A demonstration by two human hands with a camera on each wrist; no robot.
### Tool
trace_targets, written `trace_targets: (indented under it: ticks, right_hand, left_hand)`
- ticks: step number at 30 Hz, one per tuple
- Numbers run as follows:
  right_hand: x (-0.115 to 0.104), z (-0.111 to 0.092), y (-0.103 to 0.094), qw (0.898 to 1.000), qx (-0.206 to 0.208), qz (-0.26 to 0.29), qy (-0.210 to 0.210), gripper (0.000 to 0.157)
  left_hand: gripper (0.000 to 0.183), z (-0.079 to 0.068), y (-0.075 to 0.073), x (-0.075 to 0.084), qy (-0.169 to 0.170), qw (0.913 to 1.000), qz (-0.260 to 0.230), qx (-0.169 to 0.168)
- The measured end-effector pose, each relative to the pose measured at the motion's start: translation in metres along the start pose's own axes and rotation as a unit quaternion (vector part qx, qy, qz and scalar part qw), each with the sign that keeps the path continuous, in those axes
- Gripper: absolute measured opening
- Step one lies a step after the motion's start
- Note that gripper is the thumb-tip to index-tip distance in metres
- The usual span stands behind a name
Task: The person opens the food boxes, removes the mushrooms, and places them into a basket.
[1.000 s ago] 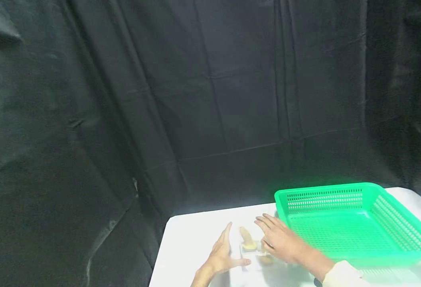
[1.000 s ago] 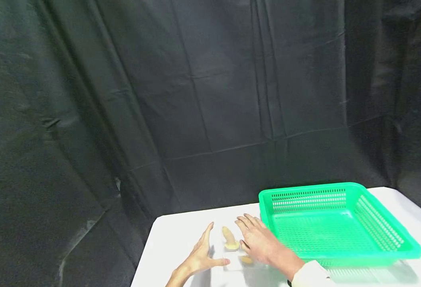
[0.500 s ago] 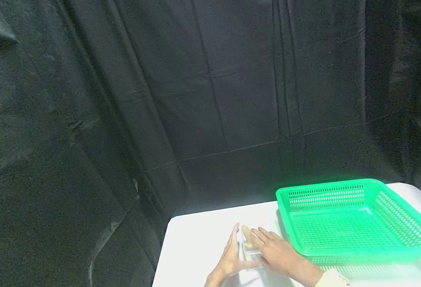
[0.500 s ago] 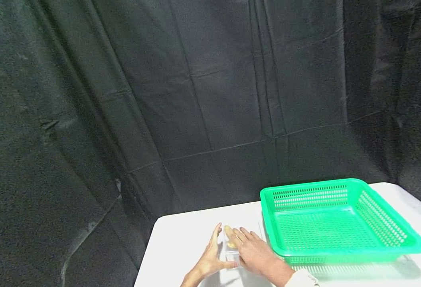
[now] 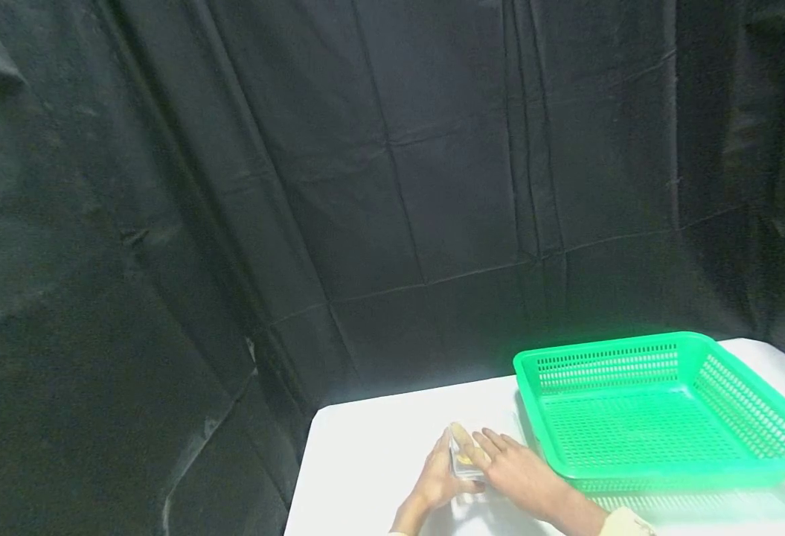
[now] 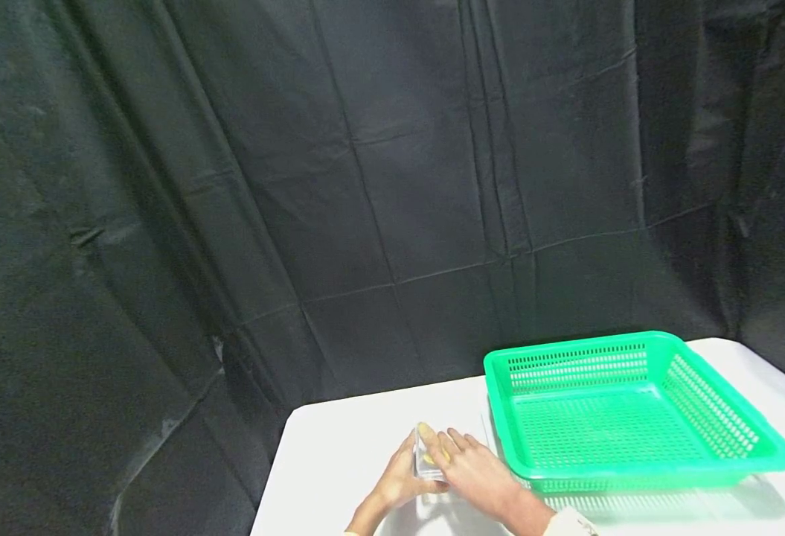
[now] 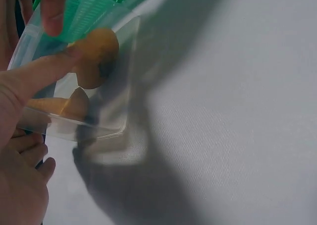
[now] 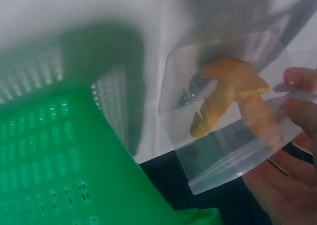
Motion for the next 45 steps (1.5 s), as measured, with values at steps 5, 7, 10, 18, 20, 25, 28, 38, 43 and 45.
trace_targets:
  ticks: [5,7,10,18,20,25,28,38,43,45]
  right_hand:
    - [0.001,0.003,-0.003,0.999,0.007,-0.020,-0.038,0.053]
    - [0.001,0.003,-0.003,0.999,0.004,-0.021,-0.049,0.053]
    - [0.003,0.001,-0.004,0.997,0.005,-0.028,-0.068,0.056]
    - [0.008,0.002,-0.012,0.988,-0.041,-0.089,-0.119,0.052]
    - [0.009,0.004,-0.014,0.985,-0.061,-0.098,-0.125,0.052]
    - [0.011,0.011,-0.021,0.984,-0.087,-0.084,-0.130,0.050]
    - [0.018,0.023,-0.028,0.989,-0.100,-0.034,-0.100,0.038]
    - [0.044,0.059,-0.036,0.993,-0.083,0.044,0.066,0.043]
    - [0.056,0.064,-0.030,0.979,-0.062,0.007,0.196,0.034]
    - [0.058,0.064,-0.028,0.973,-0.067,0.020,0.221,0.029]
  left_hand:
    - [0.112,0.003,0.000,-0.003,-0.007,0.9999,0.009,0.010]
    - [0.112,0.004,0.001,-0.006,-0.005,0.9996,0.021,0.016]
    - [0.112,0.004,0.004,-0.009,0.006,0.9994,0.029,0.019]
    - [0.112,0.008,0.006,-0.008,0.006,0.9990,0.042,0.015]
    - [0.113,0.009,0.007,-0.008,0.004,0.9992,0.038,0.012]
    - [0.112,0.009,0.006,-0.010,0.020,0.9993,0.030,0.008]
    - [0.109,0.007,0.004,-0.011,0.026,0.9996,0.013,0.001]
    - [0.111,0.006,0.004,-0.017,-0.043,0.9990,0.013,-0.003]
    - [0.110,0.003,0.004,-0.018,-0.022,0.9997,-0.002,-0.008]
    - [0.109,0.002,0.004,-0.017,-0.010,0.9999,-0.007,-0.011]
Point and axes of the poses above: each hand's wrist, its own z-axis towards the middle knuckle, its own y-axis out of the palm, x = y × z, the point moved 1 cm from there along z, towards the middle knuckle, and after that the axes turned 3 degrees about y, right-handed, at the moved point
